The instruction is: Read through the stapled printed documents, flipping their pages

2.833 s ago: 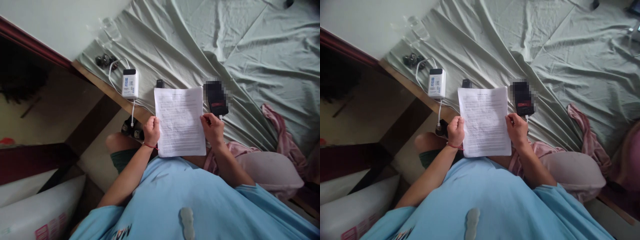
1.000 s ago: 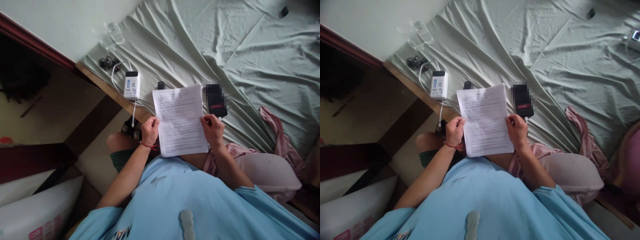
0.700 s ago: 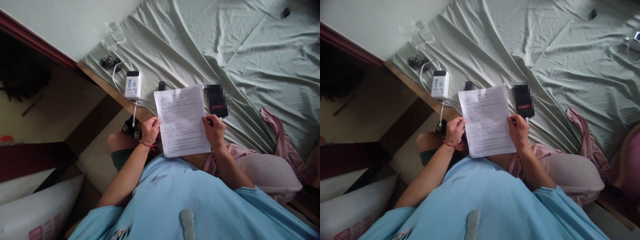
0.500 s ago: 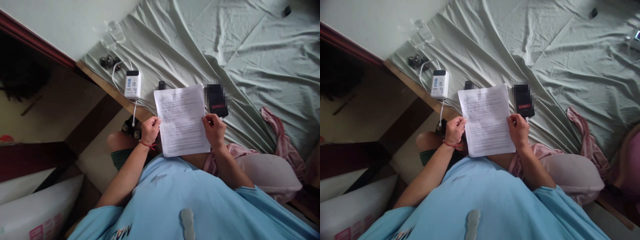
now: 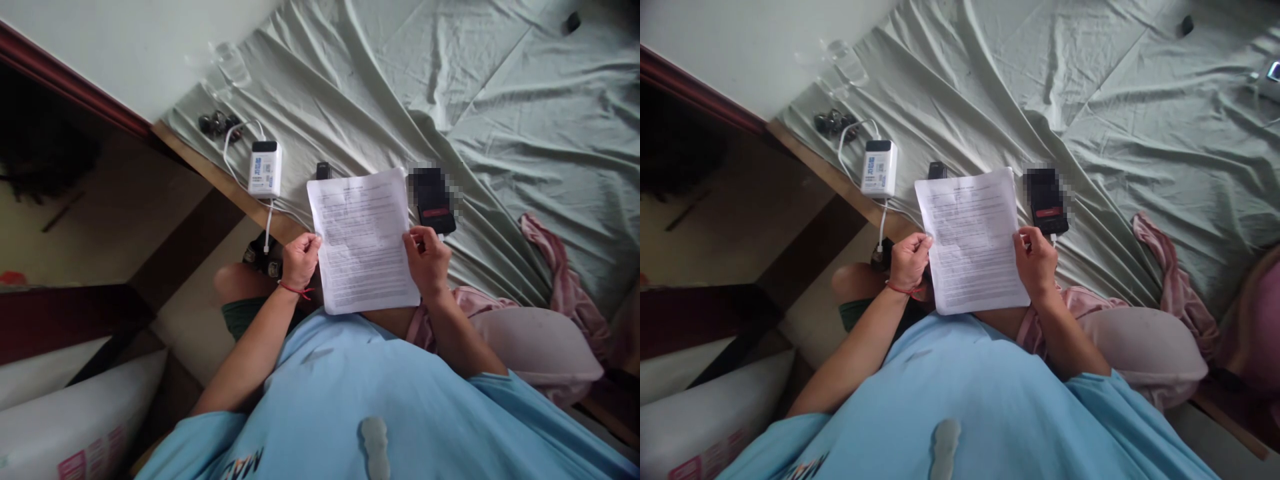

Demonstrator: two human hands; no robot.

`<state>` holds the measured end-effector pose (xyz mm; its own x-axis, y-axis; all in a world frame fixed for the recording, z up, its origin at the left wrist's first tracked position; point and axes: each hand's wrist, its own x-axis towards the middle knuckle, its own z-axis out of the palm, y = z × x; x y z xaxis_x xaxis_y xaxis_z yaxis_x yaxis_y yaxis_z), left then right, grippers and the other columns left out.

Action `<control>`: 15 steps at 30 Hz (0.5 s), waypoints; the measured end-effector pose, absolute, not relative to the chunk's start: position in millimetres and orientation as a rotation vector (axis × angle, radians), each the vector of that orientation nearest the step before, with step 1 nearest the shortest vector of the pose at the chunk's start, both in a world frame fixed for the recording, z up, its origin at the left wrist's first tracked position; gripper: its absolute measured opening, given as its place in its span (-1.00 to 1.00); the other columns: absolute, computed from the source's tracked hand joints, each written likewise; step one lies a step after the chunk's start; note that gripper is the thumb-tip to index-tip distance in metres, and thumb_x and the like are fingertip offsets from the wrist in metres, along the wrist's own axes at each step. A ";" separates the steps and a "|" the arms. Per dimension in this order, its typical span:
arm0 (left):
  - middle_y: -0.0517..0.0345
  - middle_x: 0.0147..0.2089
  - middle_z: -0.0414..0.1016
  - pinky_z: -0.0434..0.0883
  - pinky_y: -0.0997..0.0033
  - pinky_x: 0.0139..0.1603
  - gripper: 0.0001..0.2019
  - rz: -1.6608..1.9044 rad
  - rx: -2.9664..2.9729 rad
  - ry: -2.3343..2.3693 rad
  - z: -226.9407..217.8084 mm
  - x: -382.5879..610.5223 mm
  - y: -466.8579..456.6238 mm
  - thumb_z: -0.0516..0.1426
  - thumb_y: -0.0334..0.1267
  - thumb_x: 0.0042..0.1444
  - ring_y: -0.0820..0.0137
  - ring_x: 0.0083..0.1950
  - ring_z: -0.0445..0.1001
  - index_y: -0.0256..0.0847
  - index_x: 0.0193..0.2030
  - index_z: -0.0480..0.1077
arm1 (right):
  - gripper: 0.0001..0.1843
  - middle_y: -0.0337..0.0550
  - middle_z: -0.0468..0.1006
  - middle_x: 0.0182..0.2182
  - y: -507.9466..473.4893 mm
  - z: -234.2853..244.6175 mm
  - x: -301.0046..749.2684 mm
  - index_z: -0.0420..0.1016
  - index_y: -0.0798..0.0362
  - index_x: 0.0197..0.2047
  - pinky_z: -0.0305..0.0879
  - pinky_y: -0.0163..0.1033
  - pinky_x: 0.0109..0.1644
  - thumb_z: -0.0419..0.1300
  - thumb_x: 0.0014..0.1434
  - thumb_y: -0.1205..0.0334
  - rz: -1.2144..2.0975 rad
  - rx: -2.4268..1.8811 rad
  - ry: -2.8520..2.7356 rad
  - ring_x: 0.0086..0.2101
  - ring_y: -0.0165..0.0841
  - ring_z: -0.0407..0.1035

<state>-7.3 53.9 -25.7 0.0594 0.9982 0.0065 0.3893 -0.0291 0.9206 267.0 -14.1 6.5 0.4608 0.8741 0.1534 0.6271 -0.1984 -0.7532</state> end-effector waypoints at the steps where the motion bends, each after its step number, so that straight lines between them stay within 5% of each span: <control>1: 0.28 -0.61 0.24 0.16 0.48 -0.53 -0.69 0.959 1.540 1.445 -25.7 -7.3 53.9 0.16 -0.01 0.26 0.50 -0.59 0.21 -0.22 -0.34 0.47 | -0.79 -0.26 0.57 -0.43 -14.4 7.3 266.5 0.51 -0.01 -0.18 0.23 -0.27 -0.29 0.16 0.29 0.05 0.388 -1.929 -1.260 -0.50 -0.41 0.32; 10: 0.24 -0.58 0.30 0.20 0.47 -0.47 -0.67 0.972 1.579 1.459 -26.9 -9.0 55.0 0.17 0.01 0.26 0.47 -0.53 0.25 -0.23 -0.33 0.48 | -0.92 -0.11 0.53 -0.18 -15.4 12.8 265.1 0.49 -0.04 -0.27 0.36 -0.10 -0.06 0.22 0.27 0.19 0.252 -1.689 -1.369 -0.14 -0.25 0.39; 15: 0.19 -0.47 0.43 0.24 0.46 -0.42 -0.68 0.961 1.536 1.441 -21.0 -8.0 56.2 0.18 -0.01 0.21 0.46 -0.45 0.31 -0.26 -0.33 0.51 | -0.80 -0.11 0.54 -0.05 -19.8 20.2 260.6 0.48 -0.05 -0.21 0.45 -0.20 -0.17 0.26 0.27 0.01 0.993 -1.301 -1.109 -0.13 -0.30 0.47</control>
